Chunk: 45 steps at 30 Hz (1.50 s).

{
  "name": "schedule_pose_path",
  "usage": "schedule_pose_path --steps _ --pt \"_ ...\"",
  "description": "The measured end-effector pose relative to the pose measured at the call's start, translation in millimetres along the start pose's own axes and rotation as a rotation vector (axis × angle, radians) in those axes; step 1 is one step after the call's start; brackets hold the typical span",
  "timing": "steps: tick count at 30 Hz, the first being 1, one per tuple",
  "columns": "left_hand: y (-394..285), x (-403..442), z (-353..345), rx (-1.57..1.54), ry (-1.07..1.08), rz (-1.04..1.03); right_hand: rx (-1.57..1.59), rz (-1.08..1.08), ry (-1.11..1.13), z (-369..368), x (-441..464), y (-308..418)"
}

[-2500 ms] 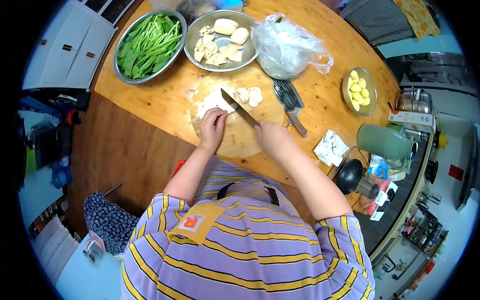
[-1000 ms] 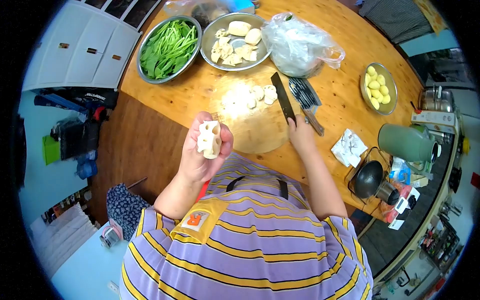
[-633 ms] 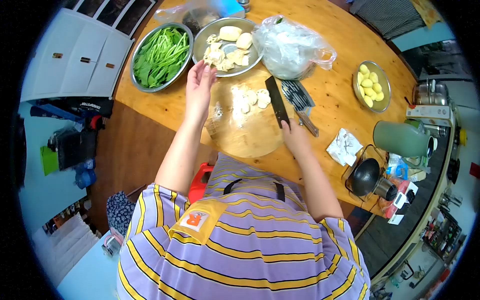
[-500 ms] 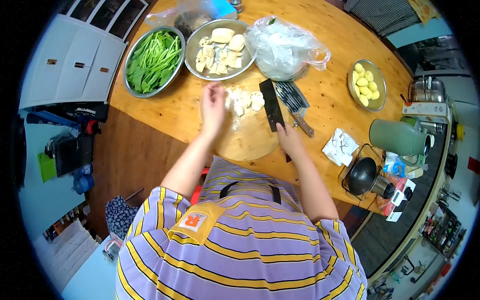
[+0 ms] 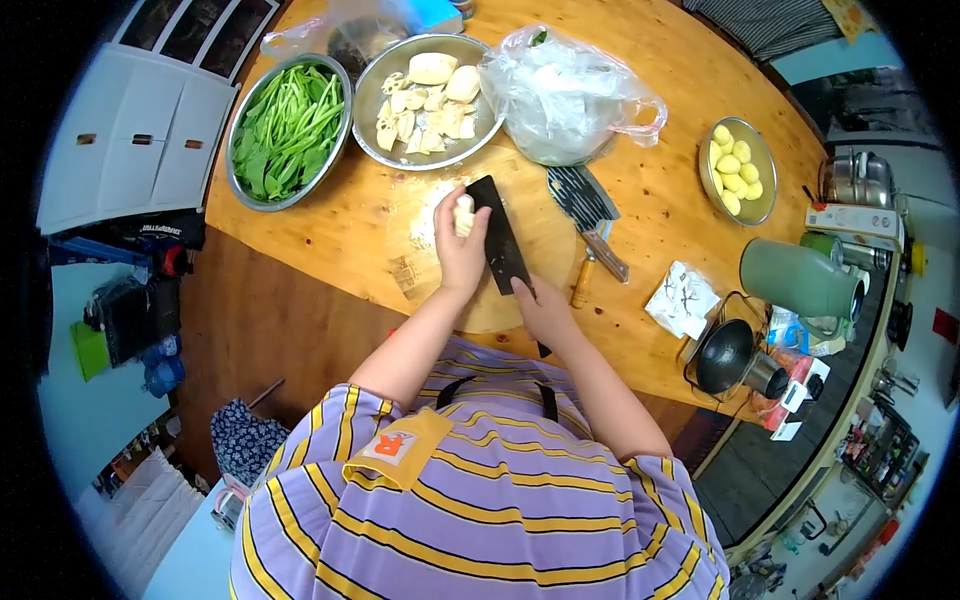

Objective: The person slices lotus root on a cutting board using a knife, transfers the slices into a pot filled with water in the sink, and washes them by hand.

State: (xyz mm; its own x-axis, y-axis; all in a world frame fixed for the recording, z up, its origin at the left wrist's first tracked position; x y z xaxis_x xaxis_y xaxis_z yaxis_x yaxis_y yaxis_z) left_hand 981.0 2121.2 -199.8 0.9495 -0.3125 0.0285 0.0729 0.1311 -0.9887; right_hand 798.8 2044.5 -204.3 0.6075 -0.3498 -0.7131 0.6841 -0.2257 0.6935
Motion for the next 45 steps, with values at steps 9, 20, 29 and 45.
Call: schedule_pose_path --steps 9,20,29,45 --pt "-67.7 21.2 12.5 -1.441 0.01 0.866 0.171 0.088 -0.079 30.3 -51.4 63.8" --pt "-66.7 166.1 22.9 -1.417 -0.053 0.873 0.083 0.015 -0.183 11.9 -18.5 56.2" --pt "-24.4 180.9 39.9 -0.997 0.126 0.819 -0.084 0.019 -0.285 15.0 -5.4 71.2" --pt "-43.4 240.3 -82.0 1.212 0.522 -0.471 -0.532 0.127 -0.603 23.3 -24.8 100.4"
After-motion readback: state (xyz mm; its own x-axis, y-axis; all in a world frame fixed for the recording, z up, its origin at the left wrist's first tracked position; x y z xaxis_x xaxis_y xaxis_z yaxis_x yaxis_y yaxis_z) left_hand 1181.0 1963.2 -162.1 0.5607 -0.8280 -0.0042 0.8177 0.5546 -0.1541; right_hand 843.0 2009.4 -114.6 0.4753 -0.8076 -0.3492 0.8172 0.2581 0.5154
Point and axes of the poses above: each hand's wrist, its own x-axis towards the middle knuckle, its own z-axis out of the back of the hand, y = z × x, the point moved 8 cm from there along x, towards the middle knuckle
